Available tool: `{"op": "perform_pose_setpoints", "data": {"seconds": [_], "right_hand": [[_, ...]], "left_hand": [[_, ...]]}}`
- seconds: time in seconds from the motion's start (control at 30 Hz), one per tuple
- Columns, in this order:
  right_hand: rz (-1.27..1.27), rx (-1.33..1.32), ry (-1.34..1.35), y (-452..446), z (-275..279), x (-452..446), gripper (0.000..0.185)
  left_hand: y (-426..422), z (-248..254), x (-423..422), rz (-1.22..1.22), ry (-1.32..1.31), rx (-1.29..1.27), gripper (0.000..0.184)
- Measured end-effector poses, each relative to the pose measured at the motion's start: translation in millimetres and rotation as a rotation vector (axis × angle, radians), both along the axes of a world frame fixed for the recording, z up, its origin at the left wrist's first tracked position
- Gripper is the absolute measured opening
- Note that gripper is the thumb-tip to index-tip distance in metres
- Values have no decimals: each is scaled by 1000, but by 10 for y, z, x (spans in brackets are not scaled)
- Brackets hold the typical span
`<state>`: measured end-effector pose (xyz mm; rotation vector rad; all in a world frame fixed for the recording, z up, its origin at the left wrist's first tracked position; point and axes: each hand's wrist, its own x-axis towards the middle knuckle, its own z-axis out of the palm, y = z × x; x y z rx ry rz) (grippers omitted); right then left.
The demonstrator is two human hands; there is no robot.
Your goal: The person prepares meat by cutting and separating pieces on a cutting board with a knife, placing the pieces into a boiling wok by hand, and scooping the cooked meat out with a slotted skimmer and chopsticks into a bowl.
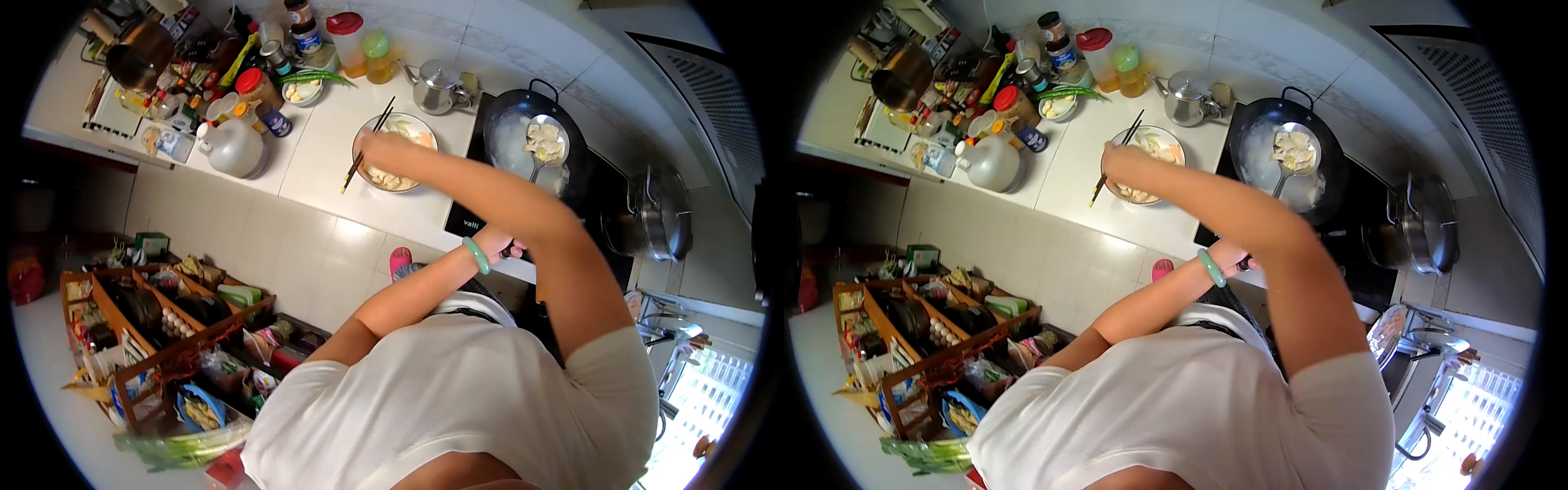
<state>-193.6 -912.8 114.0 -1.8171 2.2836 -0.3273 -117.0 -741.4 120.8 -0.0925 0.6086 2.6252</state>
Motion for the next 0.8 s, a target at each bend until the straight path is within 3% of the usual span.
{"op": "perform_pose_setpoints", "data": {"seconds": [0.03, 0.07, 0.1, 0.13, 0.17, 0.3, 0.37, 0.4, 0.47, 0.53, 0.6, 0.67, 0.7, 0.73, 0.77, 0.8], "right_hand": [[-14, -1, 5, -125, -209, 41, 18], [32, 49, 180, -212, -388, 85, 19], [83, 102, 351, -259, -420, 122, 21], [76, 104, 351, -254, -452, 136, 21], [93, 97, 369, -228, -483, 150, 19], [114, 69, 445, -219, -565, 161, 23], [122, 62, 472, -259, -661, 63, 27], [94, 77, 471, -226, -522, 8, 27], [70, -93, 376, -82, 159, -40, 26], [-54, -121, 214, 165, 847, -103, 18], [-151, -293, 118, 633, 1401, -180, 11], [-346, -765, -355, 1309, 1553, -274, 12], [-269, -1096, -256, 1677, 1651, -286, 17], [-411, -952, -7, 2175, 1828, -274, 15], [-687, -983, -155, 2494, 1797, -220, 13], [-785, -1098, -172, 2788, 1702, -226, 15]], "left_hand": [[-110, 192, 119, 28, 12, -116, 11], [-103, 170, 137, 14, 18, -117, 11], [-99, 131, 137, 63, -18, 43, 10], [-107, 82, 136, 114, -57, 201, 10], [-161, 15, 138, 151, 27, 73, 12], [-182, -43, 149, 134, -12, 127, 13], [-239, -2, 222, 145, -18, -118, 17], [-289, 15, 195, 115, -15, -111, 17], [-430, 35, 142, -187, -89, -63, 19], [-424, 301, 141, -133, -189, -199, 19], [-439, 292, 115, -163, -180, -154, 16], [-461, 232, 103, -170, -170, -188, 15], [-467, 272, 109, -165, -179, -235, 15], [-483, 317, 119, -154, -188, -283, 16], [-497, 326, 116, -151, -190, -324, 16], [-503, 363, 118, -135, -209, -357, 19]]}}
